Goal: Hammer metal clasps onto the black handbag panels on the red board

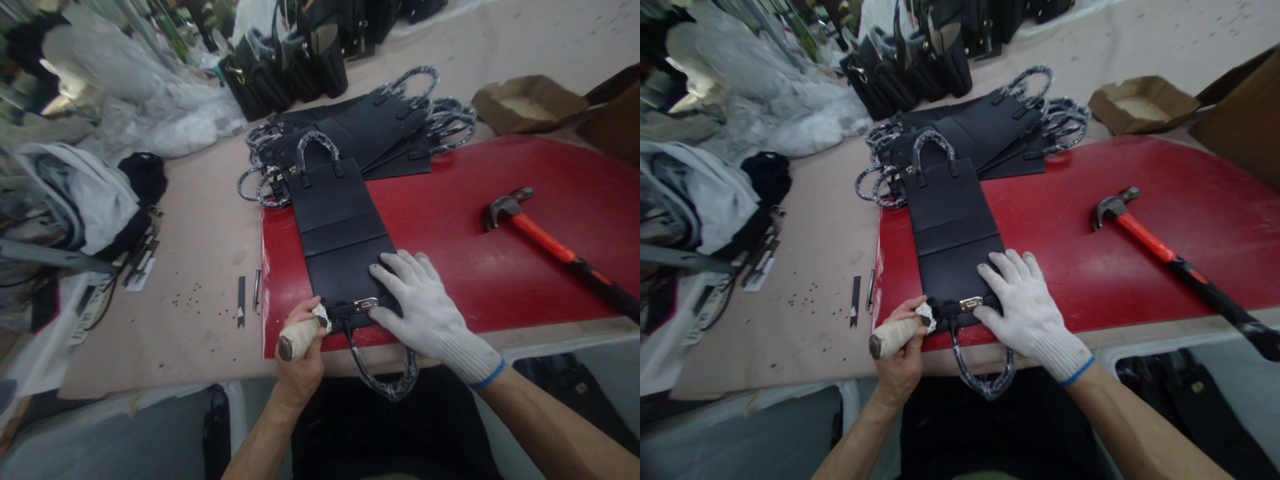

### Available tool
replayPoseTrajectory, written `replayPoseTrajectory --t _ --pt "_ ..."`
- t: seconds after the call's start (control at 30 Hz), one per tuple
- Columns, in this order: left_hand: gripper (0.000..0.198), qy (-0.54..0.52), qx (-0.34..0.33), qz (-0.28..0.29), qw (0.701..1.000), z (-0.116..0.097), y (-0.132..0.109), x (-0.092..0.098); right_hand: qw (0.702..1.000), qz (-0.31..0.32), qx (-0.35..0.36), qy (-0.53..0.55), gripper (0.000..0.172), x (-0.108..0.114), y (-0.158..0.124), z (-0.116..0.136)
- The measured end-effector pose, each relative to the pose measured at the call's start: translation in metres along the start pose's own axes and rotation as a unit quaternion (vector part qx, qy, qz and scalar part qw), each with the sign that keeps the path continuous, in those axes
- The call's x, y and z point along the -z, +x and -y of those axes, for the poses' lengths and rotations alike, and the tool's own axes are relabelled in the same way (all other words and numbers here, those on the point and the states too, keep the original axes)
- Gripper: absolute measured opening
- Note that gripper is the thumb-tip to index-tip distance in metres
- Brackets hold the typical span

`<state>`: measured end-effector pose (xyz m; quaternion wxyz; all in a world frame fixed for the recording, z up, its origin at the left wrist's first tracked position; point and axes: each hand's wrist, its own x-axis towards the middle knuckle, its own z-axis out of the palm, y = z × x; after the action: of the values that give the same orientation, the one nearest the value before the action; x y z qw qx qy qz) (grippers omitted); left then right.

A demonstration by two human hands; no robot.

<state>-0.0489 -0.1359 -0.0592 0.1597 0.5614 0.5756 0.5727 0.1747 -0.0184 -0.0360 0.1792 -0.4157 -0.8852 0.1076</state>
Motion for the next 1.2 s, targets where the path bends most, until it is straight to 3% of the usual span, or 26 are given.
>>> replayPoseTrajectory --t 0.23,0.67,0.93,1.2 --pt "0.017 -0.037 0.042 -0.004 0.998 0.0 0.0 0.0 1.0 -0.001 -0.002 0.001 0.058 0.001 0.001 0.001" --pt "0.017 -0.048 0.051 0.076 0.995 0.0 0.016 0.009 1.0 0.008 0.004 -0.007 0.057 0.0 0.002 0.0" --pt "0.018 0.013 0.053 0.108 0.993 -0.009 0.027 0.008 1.0 0.005 0.001 -0.003 0.058 -0.002 -0.001 -0.002" --pt "0.026 0.077 0.097 0.137 0.983 -0.008 0.029 0.003 0.998 -0.023 -0.012 0.053 0.057 -0.001 -0.006 0.002"
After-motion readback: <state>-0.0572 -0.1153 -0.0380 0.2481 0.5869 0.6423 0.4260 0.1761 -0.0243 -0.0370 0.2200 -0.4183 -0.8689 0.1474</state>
